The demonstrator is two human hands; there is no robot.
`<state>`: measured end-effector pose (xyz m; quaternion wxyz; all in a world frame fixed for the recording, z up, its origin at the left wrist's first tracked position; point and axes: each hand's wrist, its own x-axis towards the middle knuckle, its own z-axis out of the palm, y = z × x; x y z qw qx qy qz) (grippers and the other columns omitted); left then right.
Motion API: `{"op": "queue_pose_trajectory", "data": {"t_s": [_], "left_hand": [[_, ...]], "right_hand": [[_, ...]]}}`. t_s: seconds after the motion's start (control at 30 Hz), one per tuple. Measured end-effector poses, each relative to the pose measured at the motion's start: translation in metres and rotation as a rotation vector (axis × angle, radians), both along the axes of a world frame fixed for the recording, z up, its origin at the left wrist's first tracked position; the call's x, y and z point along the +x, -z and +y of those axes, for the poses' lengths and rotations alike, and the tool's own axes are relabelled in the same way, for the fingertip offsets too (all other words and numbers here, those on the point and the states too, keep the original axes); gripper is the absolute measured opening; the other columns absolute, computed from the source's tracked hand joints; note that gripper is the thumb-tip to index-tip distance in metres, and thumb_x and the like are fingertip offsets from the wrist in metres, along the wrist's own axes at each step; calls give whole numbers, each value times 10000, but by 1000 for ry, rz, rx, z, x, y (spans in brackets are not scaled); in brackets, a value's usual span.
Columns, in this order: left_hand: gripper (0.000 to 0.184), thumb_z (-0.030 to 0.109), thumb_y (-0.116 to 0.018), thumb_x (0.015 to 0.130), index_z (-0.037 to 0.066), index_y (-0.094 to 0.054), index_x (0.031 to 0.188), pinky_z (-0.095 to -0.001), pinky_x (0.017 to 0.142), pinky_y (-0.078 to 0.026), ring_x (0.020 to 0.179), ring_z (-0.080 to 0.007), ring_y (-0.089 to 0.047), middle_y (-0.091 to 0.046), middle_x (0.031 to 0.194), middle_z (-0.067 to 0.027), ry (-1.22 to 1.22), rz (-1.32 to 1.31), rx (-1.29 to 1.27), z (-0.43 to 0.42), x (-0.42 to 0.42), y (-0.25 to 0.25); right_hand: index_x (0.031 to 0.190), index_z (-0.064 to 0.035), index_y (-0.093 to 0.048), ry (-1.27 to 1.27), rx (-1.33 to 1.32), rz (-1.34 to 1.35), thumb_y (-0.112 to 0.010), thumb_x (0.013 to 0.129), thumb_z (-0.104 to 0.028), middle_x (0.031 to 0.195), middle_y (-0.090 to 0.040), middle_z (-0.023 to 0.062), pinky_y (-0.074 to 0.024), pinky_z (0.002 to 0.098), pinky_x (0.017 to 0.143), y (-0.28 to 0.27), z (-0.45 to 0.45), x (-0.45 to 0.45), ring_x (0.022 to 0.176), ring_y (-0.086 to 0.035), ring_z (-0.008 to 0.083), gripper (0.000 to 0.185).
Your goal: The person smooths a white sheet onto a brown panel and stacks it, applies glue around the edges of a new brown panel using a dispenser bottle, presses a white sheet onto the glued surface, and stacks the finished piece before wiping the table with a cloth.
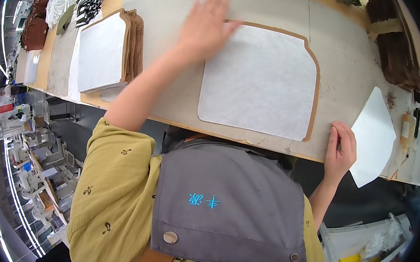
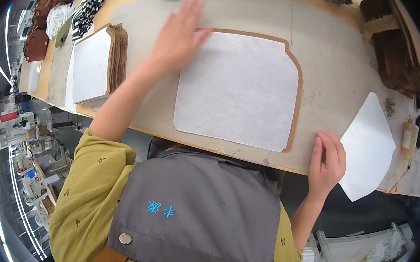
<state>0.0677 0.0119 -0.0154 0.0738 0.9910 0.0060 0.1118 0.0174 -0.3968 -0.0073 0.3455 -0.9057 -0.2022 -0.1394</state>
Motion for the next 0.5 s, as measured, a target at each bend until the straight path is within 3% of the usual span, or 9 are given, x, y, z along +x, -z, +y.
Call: {"op": "queue_pose_trajectory", "data": {"t_s": [0.03, 0.1, 0.13, 0.33, 0.43, 0.5], "left_hand": [[742, 520, -445, 1036, 97, -235, 1609, -460, 1257, -163, 1553, -267, -187, -223, 1673, -128, -4, -4, -3, -19, -17, -3], [776, 538, -455, 1028, 77, -221, 1607, -473, 1253, -169, 1552, -278, -192, -220, 1671, -145, 290, 128, -73, -51, -48, -7], [776, 538, -455, 1028, 77, -221, 1607, -473, 1253, -169, 1552, -278, -192, -220, 1671, -145, 285, 123, -75, -50, -51, -6], [803, 572, -435, 1025, 62, -218, 1606, -483, 1247, -178, 1548, -301, -203, -233, 1664, -161, -120, 92, 36, -17, -50, 14], [810, 593, -424, 1019, 74, -224, 1608, -490, 1244, -179, 1543, -305, -215, -250, 1658, -162, -72, -23, -30, -23, -68, 11], [815, 588, -426, 1012, 78, -215, 1612, -495, 1245, -170, 1545, -306, -211, -230, 1666, -159, 204, 48, -60, -51, -110, -11]], "right_hand": [[998, 44, -712, -4, -3, -4, -660, 956, -6, 1020, -720, 132, -535, 312, 820, 0, 0, -1, 923, -684, 234, 84], [995, 43, -711, 17, -13, 6, -662, 956, -8, 1018, -720, 125, -533, 307, 814, -1, 2, -1, 919, -683, 229, 81], [995, 43, -711, 12, -15, 2, -662, 956, -8, 1018, -720, 125, -533, 307, 814, -1, 3, -1, 919, -683, 229, 81], [999, 40, -713, -9, -11, -31, -658, 963, -10, 1003, -720, 114, -527, 291, 787, 4, 0, -1, 903, -676, 210, 83], [983, 18, -721, 48, 2, -13, -681, 939, -21, 994, -723, 114, -538, 308, 767, 5, 2, 0, 886, -685, 227, 71], [983, 15, -725, 25, 12, -42, -690, 936, -27, 995, -725, 109, -538, 305, 764, 5, 0, -1, 893, -686, 221, 72]]}}
